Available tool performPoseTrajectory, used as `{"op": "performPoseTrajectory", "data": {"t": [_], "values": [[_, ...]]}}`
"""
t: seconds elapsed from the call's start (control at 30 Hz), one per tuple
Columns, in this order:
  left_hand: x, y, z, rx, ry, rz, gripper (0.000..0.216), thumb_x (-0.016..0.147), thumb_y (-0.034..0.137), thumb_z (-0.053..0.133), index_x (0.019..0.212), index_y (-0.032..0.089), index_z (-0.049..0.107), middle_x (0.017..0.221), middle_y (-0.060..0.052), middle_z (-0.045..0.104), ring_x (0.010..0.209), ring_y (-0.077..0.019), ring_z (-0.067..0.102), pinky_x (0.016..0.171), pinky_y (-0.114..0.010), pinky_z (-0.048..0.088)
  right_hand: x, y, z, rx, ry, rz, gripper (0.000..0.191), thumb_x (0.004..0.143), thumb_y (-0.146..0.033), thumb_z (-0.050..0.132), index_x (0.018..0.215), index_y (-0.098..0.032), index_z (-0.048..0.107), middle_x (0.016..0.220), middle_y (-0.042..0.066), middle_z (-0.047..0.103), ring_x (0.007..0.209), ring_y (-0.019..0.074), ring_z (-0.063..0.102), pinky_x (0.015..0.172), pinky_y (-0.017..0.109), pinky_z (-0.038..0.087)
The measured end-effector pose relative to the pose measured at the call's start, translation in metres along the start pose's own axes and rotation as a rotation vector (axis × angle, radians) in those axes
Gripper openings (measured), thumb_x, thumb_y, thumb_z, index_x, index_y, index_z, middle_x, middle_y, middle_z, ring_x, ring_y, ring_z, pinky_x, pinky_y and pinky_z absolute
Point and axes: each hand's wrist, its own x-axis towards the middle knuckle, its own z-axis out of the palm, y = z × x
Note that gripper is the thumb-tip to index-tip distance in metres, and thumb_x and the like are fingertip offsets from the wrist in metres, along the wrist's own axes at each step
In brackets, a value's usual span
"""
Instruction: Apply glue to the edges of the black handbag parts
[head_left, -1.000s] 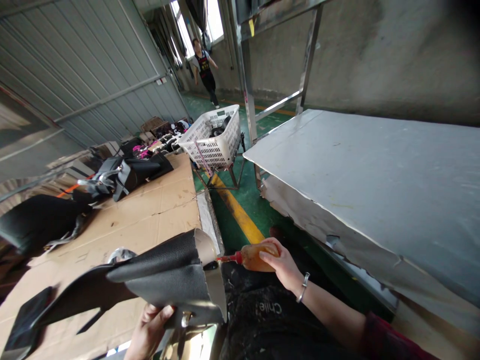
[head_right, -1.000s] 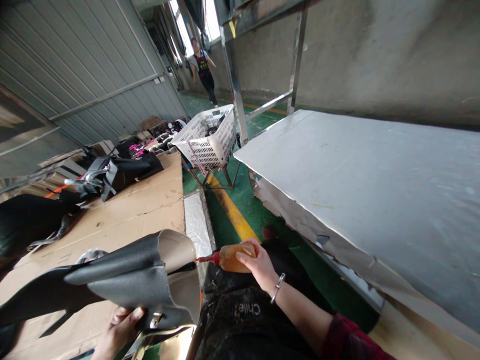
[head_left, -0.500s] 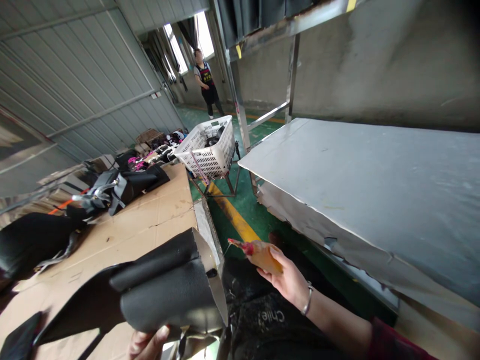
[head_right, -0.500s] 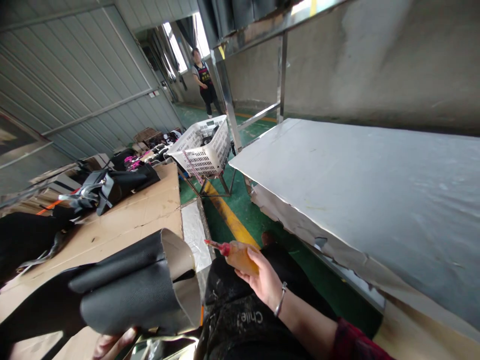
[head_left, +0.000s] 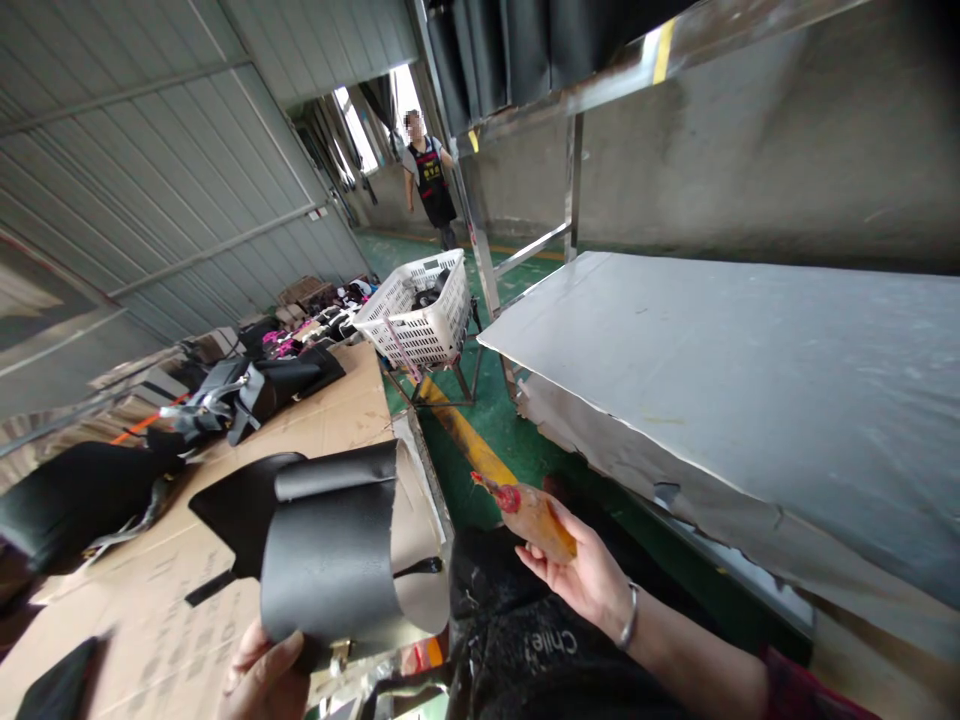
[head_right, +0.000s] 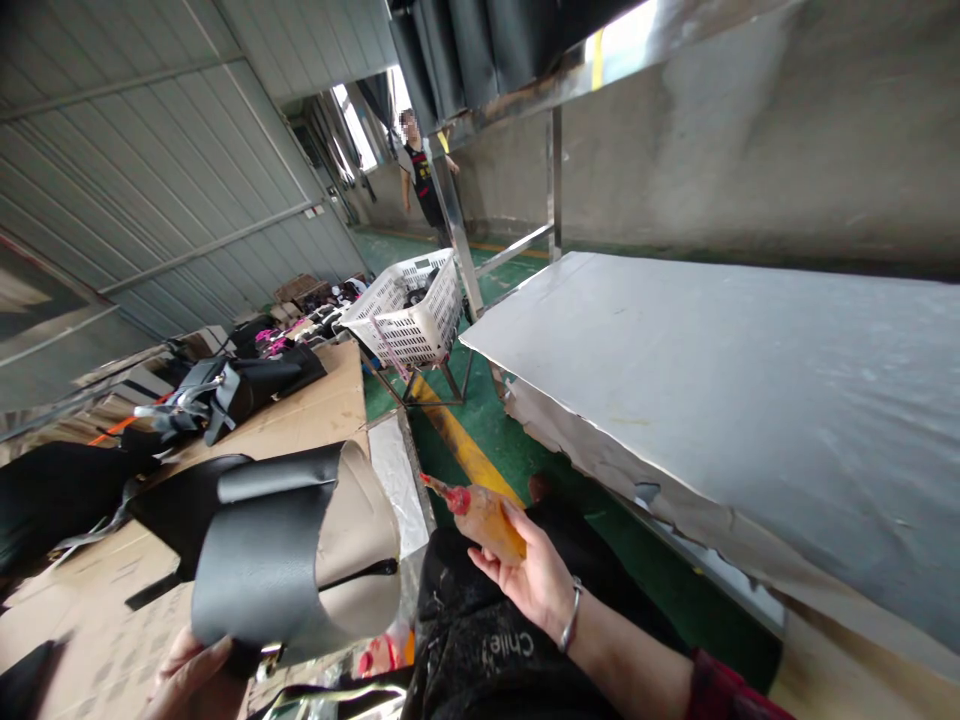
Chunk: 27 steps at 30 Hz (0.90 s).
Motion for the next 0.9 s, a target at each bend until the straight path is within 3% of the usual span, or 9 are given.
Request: {"op": "performPoseTrajectory", "data": {"t": [0.1,0.23,0.37,0.6,0.73,0.9], "values": [[0.007,0.007,0.007,-0.013,0.011,-0.011,0.041,0.041,0.032,0.095,0.076,0.02,0.077,0.081,-0.006,0.077,0.074,-0.0233,0.069,0.068,-0.029,0.06,-0.002,-0.004,0.002,-0.041,-0.038,0.001,0.033,0.067,-0.042,0.087,0.089,-0.025,0.07,0.081,0.0,0.077,0.065,0.0164,0.067,0.081,0.038,0.057],[0.011,0.009,0.014,-0.021,-0.024,-0.013,0.037,0.046,0.031,0.094,0.077,0.021,0.076,0.079,-0.003,0.075,0.076,-0.0215,0.069,0.065,-0.024,0.059,0.006,-0.006,0.004,-0.243,-0.086,-0.09,0.046,0.063,-0.045,0.089,0.098,-0.022,0.07,0.099,0.006,0.077,0.092,0.0238,0.071,0.076,0.034,0.055],[0.016,0.001,0.011,-0.036,-0.043,-0.051,0.037,0.047,0.028,0.095,0.078,0.022,0.076,0.081,-0.001,0.075,0.073,-0.0174,0.068,0.065,-0.022,0.059,0.028,-0.007,0.006,-0.412,-0.085,-0.277,0.049,0.056,-0.046,0.093,0.087,-0.02,0.065,0.084,0.001,0.072,0.079,0.0203,0.067,0.073,0.032,0.052],[0.017,-0.003,0.008,-0.033,-0.027,-0.05,0.039,0.046,0.029,0.095,0.079,0.024,0.076,0.079,-0.001,0.075,0.07,-0.0166,0.068,0.066,-0.022,0.059,0.069,-0.022,0.031,-0.671,-0.087,-0.422,0.058,0.047,-0.055,0.092,0.084,-0.021,0.061,0.075,-0.002,0.065,0.073,0.0192,0.06,0.07,0.032,0.047],[0.005,-0.003,0.02,-0.056,-0.005,-0.019,0.037,0.05,0.031,0.094,0.082,0.026,0.075,0.079,0.003,0.074,0.072,-0.0141,0.068,0.069,-0.018,0.058,0.08,-0.025,0.031,-0.766,-0.101,-0.419,0.059,0.046,-0.056,0.091,0.083,-0.021,0.061,0.075,-0.002,0.063,0.076,0.0197,0.058,0.071,0.031,0.045],[0.001,-0.007,0.024,-0.008,-0.018,-0.057,0.038,0.047,0.036,0.096,0.076,0.024,0.075,0.073,0.0,0.074,0.064,-0.0154,0.067,0.061,-0.021,0.057,0.079,-0.02,0.015,-0.821,-0.125,-0.366,0.055,0.05,-0.054,0.09,0.083,-0.021,0.061,0.072,-0.003,0.061,0.073,0.0185,0.056,0.071,0.032,0.044]]}}
